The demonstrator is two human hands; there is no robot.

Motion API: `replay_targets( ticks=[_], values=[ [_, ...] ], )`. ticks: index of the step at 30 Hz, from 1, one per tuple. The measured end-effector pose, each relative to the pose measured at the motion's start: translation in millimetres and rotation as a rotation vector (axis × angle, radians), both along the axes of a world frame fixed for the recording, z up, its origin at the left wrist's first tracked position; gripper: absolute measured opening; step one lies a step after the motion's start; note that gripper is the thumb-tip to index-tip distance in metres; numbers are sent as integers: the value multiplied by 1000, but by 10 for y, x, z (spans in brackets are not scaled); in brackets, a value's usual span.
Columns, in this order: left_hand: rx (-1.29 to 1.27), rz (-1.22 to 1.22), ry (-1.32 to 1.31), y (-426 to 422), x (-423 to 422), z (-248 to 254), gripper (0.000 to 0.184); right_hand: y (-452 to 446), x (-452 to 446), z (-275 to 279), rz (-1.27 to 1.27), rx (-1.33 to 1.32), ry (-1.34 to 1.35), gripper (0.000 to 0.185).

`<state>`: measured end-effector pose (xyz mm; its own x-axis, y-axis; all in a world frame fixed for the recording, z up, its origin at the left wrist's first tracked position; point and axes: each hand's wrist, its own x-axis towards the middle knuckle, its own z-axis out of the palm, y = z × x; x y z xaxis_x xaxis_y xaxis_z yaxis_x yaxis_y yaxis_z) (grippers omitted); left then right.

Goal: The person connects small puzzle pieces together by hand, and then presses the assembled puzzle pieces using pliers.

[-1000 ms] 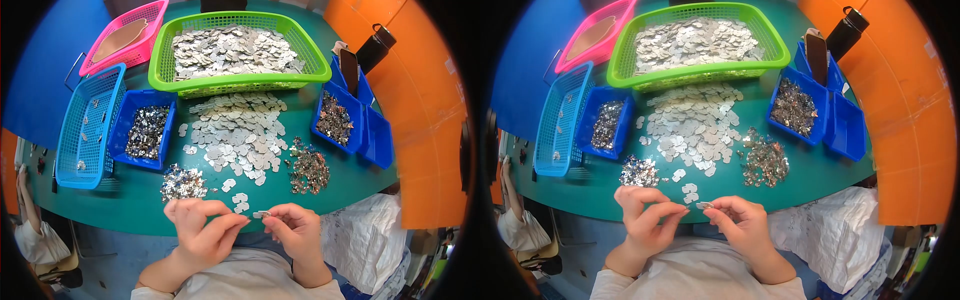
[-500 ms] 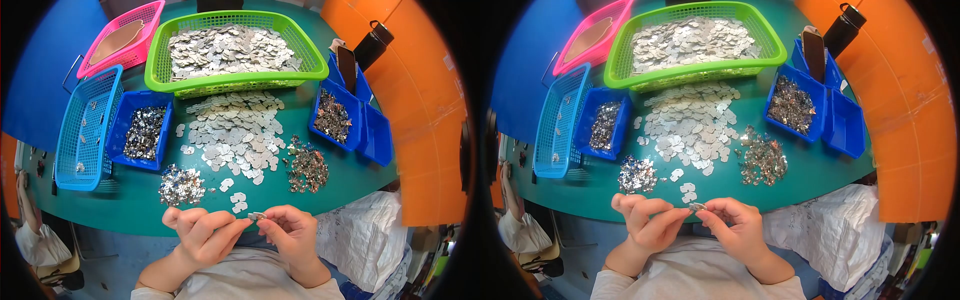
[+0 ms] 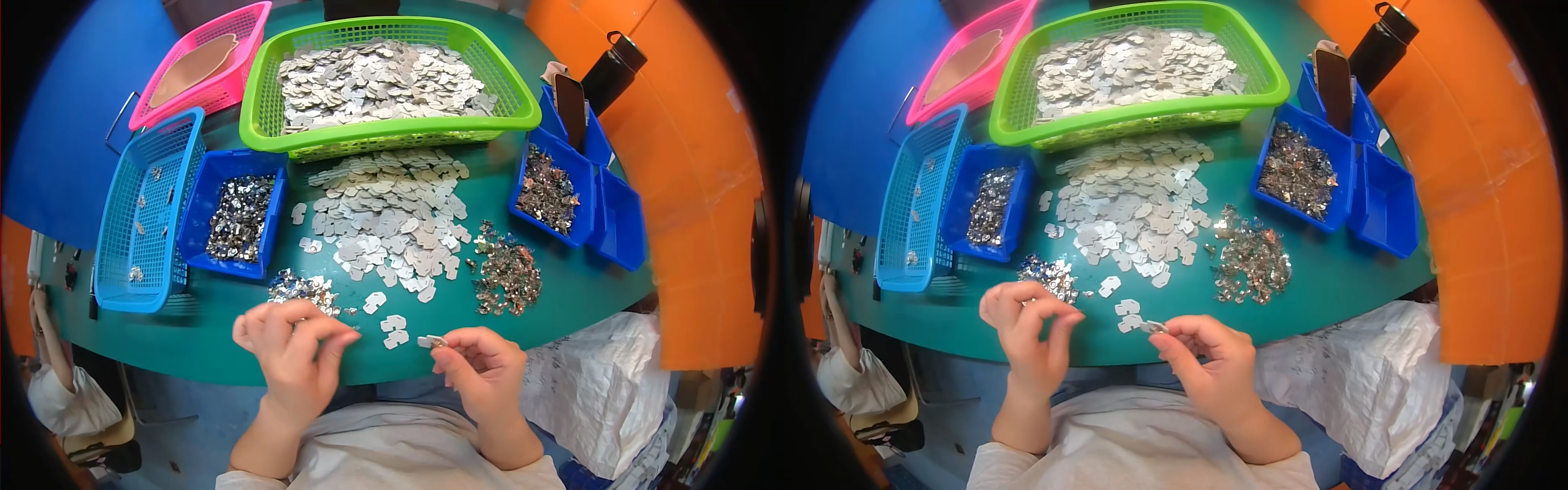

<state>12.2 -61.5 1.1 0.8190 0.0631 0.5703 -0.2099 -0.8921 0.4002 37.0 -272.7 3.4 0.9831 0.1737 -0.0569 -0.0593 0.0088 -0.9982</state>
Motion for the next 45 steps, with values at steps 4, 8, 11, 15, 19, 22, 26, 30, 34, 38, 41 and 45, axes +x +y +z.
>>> replay_targets(
  ticks=[4,8,11,15,19,22,26,30,34,38,41,45],
  values=[
    [80,106,103,231,-19,-25,9,-9,37,-55,-16,-22,-22,7],
    [67,162,92,322,-24,23,12,15,51,-96,-24,-10,-31,7],
    [4,110,151,284,-14,94,12,14,63,-97,-5,-47,-23,7],
    [109,-5,163,143,67,102,19,22,65,-108,4,-40,-24,8],
    [151,-51,231,96,152,85,15,14,62,-120,13,-37,-31,9],
    [173,-108,310,111,217,124,12,14,63,-115,14,-30,-28,9],
    [234,-180,381,112,291,228,15,7,72,-132,29,-29,-46,9],
    [279,-231,428,137,296,279,15,-10,76,-145,38,-33,-53,9],
    [262,-229,443,164,210,285,16,-27,77,-163,45,-57,-68,8],
    [171,-76,290,208,64,261,24,-25,76,-145,48,-55,-80,8],
    [86,42,248,278,-61,175,26,-17,80,-115,55,-69,-69,8],
    [12,25,276,375,-106,138,23,0,75,-121,39,-76,-62,8]
  ],
)
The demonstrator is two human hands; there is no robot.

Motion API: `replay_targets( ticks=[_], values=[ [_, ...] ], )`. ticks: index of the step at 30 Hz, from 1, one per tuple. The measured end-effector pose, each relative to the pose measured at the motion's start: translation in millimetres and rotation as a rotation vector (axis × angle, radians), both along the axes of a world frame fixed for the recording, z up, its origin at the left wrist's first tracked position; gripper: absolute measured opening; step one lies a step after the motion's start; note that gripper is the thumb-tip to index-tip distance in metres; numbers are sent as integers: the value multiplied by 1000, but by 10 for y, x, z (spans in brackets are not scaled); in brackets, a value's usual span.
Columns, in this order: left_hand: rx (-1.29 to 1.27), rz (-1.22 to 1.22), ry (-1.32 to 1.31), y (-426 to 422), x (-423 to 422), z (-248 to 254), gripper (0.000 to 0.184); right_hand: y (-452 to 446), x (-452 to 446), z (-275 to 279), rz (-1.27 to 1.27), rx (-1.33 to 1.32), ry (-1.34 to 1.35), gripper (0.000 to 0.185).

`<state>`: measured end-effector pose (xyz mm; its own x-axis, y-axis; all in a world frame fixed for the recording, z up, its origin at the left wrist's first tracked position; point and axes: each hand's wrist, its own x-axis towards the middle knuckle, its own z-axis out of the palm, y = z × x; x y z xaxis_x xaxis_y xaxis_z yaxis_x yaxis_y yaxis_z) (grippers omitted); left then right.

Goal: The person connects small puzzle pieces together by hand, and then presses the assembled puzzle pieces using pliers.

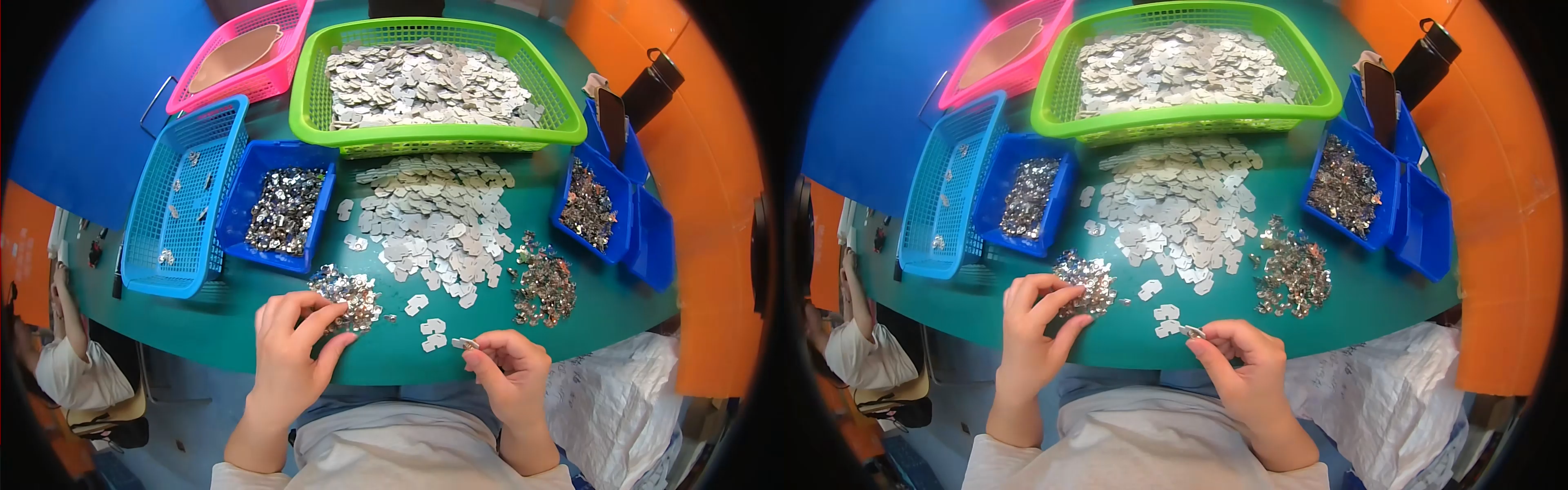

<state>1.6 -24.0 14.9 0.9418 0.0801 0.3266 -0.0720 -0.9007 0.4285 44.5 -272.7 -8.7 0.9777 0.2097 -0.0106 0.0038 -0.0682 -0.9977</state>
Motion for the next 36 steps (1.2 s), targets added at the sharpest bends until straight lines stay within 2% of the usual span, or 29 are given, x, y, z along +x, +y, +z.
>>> replay_targets(
  ticks=[2,9,11,15,17,18,20,23,25,27,29,31,36],
  values=[
    [-139,-31,-51,60,4,-127,20,10,5,0,6,-5,-14,9],
    [-206,-15,-126,126,25,-199,18,17,-19,19,-25,-13,24,9],
    [-316,21,-145,121,20,-181,15,21,-20,19,-25,-14,29,9],
    [-288,21,-206,136,1,-185,12,48,-14,33,-24,-9,45,10],
    [-640,59,-163,86,-44,-201,10,81,-7,60,-17,-7,64,10],
    [-641,58,-162,46,-55,-193,10,109,-4,75,3,28,77,10],
    [-1033,84,-62,-59,-66,-156,8,160,-8,87,18,62,89,10],
    [-1100,-10,-47,-198,-60,-149,11,207,-21,99,46,150,153,10],
    [-1055,-72,-51,-243,-56,-169,15,220,-30,105,70,149,169,11],
    [-815,-148,-107,-301,-41,-143,18,228,-38,108,68,152,172,11],
    [-764,-154,-90,-358,-21,-101,21,218,-45,102,67,157,175,11],
    [-583,-211,-166,-384,3,-121,23,203,-51,85,82,139,168,11],
    [-457,-334,-313,-441,80,-103,26,195,-72,60,75,185,175,11]
  ],
)
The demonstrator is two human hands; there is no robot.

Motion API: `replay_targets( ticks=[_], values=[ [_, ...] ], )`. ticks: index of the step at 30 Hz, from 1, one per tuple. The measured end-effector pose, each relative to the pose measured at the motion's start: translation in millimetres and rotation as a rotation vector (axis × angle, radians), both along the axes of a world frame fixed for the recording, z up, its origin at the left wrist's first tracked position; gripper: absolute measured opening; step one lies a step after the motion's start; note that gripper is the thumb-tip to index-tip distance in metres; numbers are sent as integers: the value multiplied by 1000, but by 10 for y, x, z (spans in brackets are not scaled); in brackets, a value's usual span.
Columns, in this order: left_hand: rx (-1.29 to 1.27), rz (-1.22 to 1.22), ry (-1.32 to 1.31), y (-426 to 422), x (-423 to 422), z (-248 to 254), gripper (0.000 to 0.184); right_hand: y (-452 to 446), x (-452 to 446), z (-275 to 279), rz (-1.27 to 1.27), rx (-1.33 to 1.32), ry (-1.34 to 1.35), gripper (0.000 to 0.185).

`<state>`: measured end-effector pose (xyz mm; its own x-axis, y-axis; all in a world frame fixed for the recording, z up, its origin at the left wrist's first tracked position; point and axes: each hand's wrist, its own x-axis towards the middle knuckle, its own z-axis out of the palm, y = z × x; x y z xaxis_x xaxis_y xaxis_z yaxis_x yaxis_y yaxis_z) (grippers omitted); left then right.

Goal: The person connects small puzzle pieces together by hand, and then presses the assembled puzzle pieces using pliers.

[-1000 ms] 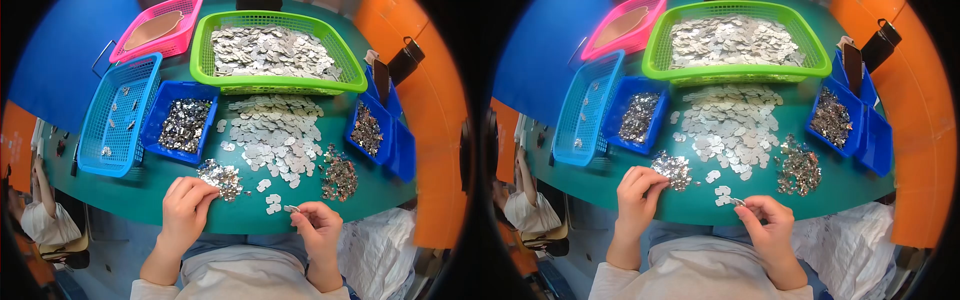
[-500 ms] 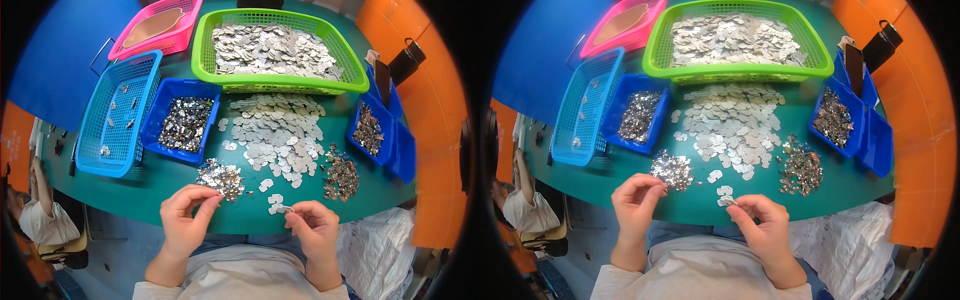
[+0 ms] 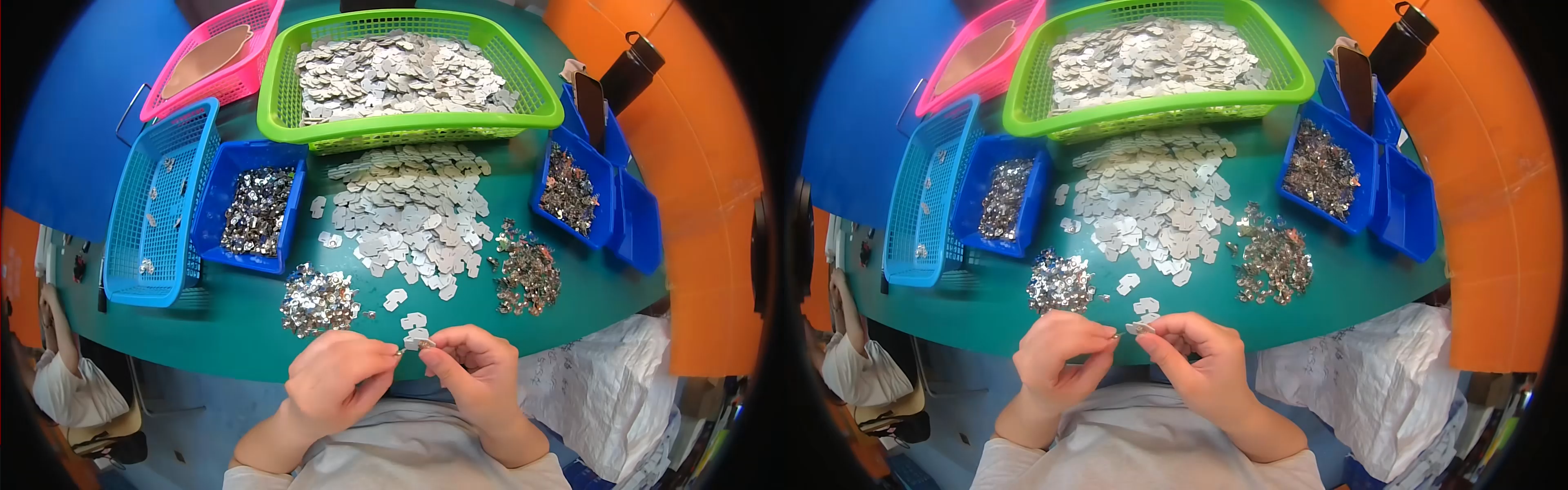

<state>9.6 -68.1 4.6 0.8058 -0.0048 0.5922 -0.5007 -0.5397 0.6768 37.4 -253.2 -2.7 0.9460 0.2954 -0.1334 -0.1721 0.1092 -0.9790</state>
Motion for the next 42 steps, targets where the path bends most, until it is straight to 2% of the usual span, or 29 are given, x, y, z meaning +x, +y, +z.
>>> replay_targets(
  ticks=[5,13,20,22,23,25,31,42],
  values=[
    [103,-50,-91,-3,25,-48,29,-20,-11,-13,7,7,-16,11],
    [308,-149,-220,37,100,27,23,-37,-27,-1,36,-94,-62,9],
    [351,-270,-130,87,135,182,23,-63,-43,6,37,-127,-86,10],
    [148,-236,7,77,112,127,25,-87,-54,4,57,-87,-109,10],
    [147,-238,5,65,94,139,25,-99,-52,7,55,-87,-110,10],
    [-60,-168,215,33,64,181,25,-124,-51,17,75,-65,-174,10],
    [-194,-199,254,-69,61,116,25,-203,-58,31,41,-75,-277,12],
    [-240,-200,334,-286,99,16,21,-350,-57,16,-23,-95,-250,11]
  ],
)
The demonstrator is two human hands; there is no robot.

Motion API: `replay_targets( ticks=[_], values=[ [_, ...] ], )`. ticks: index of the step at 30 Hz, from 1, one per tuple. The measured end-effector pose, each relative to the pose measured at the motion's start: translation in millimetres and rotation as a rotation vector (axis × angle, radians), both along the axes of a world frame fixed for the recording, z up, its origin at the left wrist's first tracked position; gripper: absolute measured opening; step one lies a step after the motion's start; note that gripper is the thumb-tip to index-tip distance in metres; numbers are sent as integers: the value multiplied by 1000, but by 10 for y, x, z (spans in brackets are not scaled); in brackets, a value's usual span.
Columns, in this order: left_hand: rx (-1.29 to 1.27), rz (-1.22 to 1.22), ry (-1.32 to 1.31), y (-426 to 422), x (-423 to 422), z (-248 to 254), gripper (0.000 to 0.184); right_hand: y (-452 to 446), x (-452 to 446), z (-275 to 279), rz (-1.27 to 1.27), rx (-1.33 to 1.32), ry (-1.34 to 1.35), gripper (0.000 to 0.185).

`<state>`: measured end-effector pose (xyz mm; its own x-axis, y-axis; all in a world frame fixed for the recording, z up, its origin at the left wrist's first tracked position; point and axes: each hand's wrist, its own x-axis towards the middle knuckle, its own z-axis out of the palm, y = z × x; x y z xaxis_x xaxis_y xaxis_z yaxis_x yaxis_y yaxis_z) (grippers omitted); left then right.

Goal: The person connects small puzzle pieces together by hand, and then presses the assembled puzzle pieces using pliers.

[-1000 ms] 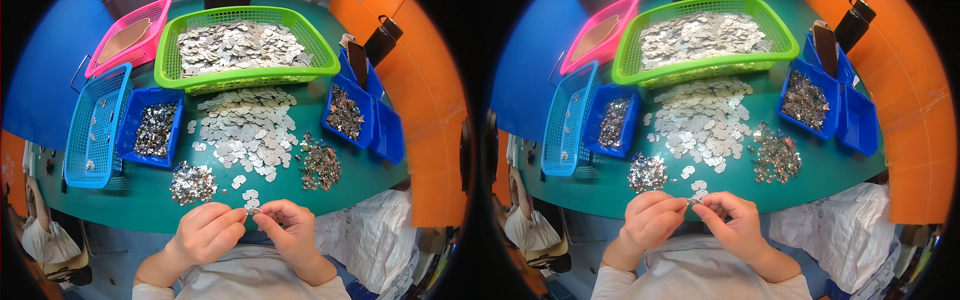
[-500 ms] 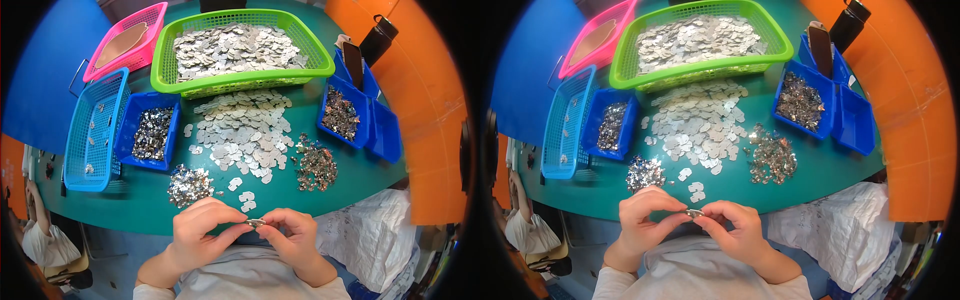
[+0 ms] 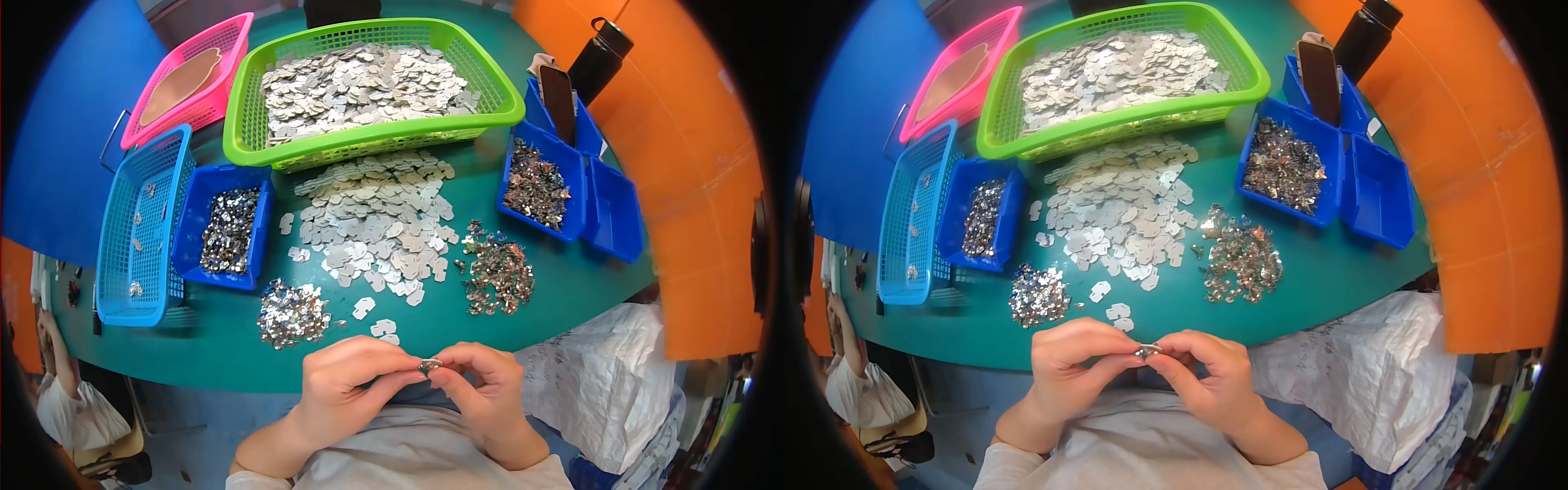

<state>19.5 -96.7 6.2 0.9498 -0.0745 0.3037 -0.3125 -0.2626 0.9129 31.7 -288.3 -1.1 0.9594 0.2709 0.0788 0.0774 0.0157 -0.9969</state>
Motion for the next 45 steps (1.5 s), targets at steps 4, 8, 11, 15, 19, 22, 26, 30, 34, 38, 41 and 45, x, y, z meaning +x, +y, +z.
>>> replay_targets(
  ticks=[4,8,11,15,19,22,26,30,34,38,41,45],
  values=[
    [93,-10,-62,-129,86,-69,20,-155,63,76,-21,-357,-138,14],
    [160,21,-73,-295,167,-133,20,-232,177,54,-75,-617,-398,16],
    [231,61,-138,-371,199,-193,19,-283,228,-20,-113,-673,-502,15],
    [458,93,-228,-409,218,-167,16,-354,240,-51,-109,-665,-483,14],
    [495,88,-195,-422,244,-157,15,-389,278,-75,-87,-666,-522,14],
    [510,84,-184,-427,268,-142,15,-376,280,-98,-131,-638,-502,15],
    [528,95,-186,-438,284,-138,14,-365,287,-128,-156,-641,-512,16],
    [577,110,-179,-440,307,-127,15,-353,306,-153,-196,-640,-542,16],
    [596,112,-173,-441,308,-127,16,-356,310,-160,-196,-645,-547,16],
    [582,93,-156,-372,285,-71,18,-382,306,-95,-171,-644,-526,16],
    [588,129,-129,-198,211,39,22,-432,323,-85,-282,-568,-409,17],
    [641,227,-51,83,124,89,24,-386,430,-73,-291,-585,-456,17]
  ],
)
